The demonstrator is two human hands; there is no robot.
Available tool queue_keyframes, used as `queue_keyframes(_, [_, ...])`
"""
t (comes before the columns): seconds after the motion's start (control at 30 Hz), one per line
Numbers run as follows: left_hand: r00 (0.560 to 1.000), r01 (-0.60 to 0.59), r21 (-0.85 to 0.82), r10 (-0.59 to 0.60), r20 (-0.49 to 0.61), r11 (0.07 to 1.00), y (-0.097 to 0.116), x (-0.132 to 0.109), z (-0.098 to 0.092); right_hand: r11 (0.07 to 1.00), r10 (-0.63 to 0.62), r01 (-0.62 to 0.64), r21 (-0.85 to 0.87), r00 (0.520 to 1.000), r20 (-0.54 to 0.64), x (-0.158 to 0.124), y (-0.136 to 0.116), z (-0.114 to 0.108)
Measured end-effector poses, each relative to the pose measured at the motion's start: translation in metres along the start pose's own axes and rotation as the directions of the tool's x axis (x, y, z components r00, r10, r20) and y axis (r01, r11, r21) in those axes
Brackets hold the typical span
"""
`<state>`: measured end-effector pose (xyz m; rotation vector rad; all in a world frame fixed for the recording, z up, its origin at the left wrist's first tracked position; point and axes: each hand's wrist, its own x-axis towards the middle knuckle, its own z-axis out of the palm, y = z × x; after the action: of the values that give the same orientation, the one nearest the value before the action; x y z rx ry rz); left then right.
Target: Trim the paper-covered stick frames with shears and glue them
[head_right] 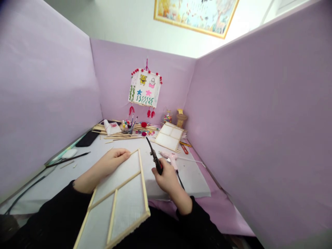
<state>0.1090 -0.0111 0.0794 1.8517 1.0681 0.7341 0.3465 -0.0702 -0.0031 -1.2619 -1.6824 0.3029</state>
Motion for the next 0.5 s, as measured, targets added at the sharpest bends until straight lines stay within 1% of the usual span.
queue_keyframes(0.17, [1.000, 0.005, -0.120, -0.005, 0.005, 0.993, -0.001, -0.002, -0.001, 0.996, 0.058, -0.053, 0.079, 0.996, -0.073, 0.000, -0.005, -0.008])
queue_keyframes(0.23, [0.999, 0.020, -0.198, -0.025, -0.026, 0.980, -0.004, 0.000, -0.003, 0.990, 0.096, -0.081, 0.117, 0.986, -0.134, -0.002, -0.006, -0.011])
queue_keyframes(0.3, [0.992, 0.042, -0.339, -0.080, -0.099, 0.940, -0.011, 0.006, -0.006, 0.987, 0.131, -0.112, 0.115, 0.976, -0.176, -0.003, -0.004, -0.016])
queue_keyframes(0.37, [0.961, 0.041, -0.538, -0.181, -0.209, 0.842, -0.021, 0.013, -0.010, 0.982, 0.179, -0.167, 0.085, 0.971, -0.160, -0.004, -0.001, -0.021])
queue_keyframes(0.43, [0.902, -0.005, -0.714, -0.306, -0.306, 0.700, -0.033, 0.018, -0.013, 0.963, 0.263, -0.253, 0.088, 0.955, -0.139, -0.005, 0.004, -0.025])
queue_keyframes(0.5, [0.845, -0.046, -0.818, -0.414, -0.339, 0.574, -0.045, 0.018, -0.010, 0.925, 0.373, -0.358, 0.129, 0.920, -0.122, -0.007, 0.009, -0.028])
